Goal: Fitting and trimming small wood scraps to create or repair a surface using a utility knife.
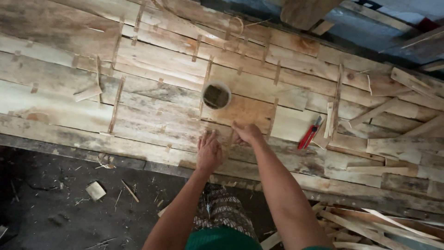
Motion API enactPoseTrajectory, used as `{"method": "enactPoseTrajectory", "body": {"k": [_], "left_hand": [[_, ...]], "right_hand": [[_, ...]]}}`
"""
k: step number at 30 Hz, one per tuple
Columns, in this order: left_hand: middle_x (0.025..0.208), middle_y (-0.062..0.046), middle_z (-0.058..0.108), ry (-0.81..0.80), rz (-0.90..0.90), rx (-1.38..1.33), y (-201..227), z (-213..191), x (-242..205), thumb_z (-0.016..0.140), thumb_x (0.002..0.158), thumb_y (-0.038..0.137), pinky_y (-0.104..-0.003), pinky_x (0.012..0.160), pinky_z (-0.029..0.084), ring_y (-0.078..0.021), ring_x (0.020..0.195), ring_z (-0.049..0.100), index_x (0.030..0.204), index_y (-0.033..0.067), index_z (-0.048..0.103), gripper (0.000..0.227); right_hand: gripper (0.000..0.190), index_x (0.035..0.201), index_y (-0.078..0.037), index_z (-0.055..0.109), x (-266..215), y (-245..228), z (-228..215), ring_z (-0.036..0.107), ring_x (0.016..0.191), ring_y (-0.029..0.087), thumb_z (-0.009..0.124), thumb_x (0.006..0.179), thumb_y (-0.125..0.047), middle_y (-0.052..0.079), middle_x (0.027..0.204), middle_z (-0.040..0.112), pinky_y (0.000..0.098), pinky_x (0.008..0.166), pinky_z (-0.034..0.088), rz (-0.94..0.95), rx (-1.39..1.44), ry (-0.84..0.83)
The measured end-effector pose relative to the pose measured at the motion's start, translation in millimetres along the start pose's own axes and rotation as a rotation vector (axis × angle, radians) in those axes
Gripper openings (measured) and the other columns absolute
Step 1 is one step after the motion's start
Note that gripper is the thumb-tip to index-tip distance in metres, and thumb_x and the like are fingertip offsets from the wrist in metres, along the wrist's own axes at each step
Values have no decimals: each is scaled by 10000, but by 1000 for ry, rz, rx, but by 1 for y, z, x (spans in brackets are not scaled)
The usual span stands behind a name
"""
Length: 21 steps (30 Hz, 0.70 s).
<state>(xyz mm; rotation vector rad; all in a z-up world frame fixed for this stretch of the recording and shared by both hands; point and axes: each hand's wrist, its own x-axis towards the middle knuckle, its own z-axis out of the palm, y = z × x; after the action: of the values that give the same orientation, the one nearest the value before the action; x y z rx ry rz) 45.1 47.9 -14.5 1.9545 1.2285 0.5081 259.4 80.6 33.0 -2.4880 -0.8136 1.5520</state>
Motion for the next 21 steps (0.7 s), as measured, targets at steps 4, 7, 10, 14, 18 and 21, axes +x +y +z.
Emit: {"method": "enactPoseTrajectory", "body": {"k": [4,7,10,14,18,21], "left_hand": [[1540,-178,508,4,-20,16,-2,1,-7,597,934,161,-623,1210,201,-476,1503,313,997,71,628,114],[1547,-177,513,78,64,23,-5,6,3,587,945,165,-616,1231,218,-474,1492,340,1035,58,617,143],[1543,-187,513,75,72,24,-4,3,1,591,939,162,-619,1220,218,-487,1475,338,1053,52,624,162],[1547,-197,498,7,22,26,0,-2,2,598,922,158,-621,1209,206,-485,1484,323,1008,55,623,136],[1561,-181,490,8,14,36,2,-1,0,596,939,175,-614,1225,208,-475,1500,319,1014,60,620,139],[1557,-186,473,-34,-19,22,-3,2,-2,610,905,176,-636,1194,181,-485,1477,297,996,63,628,146]], "right_hand": [[768,767,20,779,-1,2,7,745,610,187,569,942,-698,99,711,770,341,652,610,8,-84,36],[732,786,-1,774,-4,-4,2,749,611,187,581,926,-694,87,711,768,350,665,616,-6,-78,69],[725,797,4,770,-10,-6,-1,763,630,189,590,920,-687,102,725,776,348,691,623,-3,-38,57],[746,824,29,773,-10,-14,-5,763,660,212,570,945,-679,121,760,782,365,717,624,44,-2,26],[758,865,43,776,-16,-16,-2,765,683,240,567,952,-681,134,783,780,383,729,621,118,-32,24],[774,887,43,777,1,-14,-6,765,683,240,525,970,-684,133,786,781,387,723,618,103,15,-4]]}}
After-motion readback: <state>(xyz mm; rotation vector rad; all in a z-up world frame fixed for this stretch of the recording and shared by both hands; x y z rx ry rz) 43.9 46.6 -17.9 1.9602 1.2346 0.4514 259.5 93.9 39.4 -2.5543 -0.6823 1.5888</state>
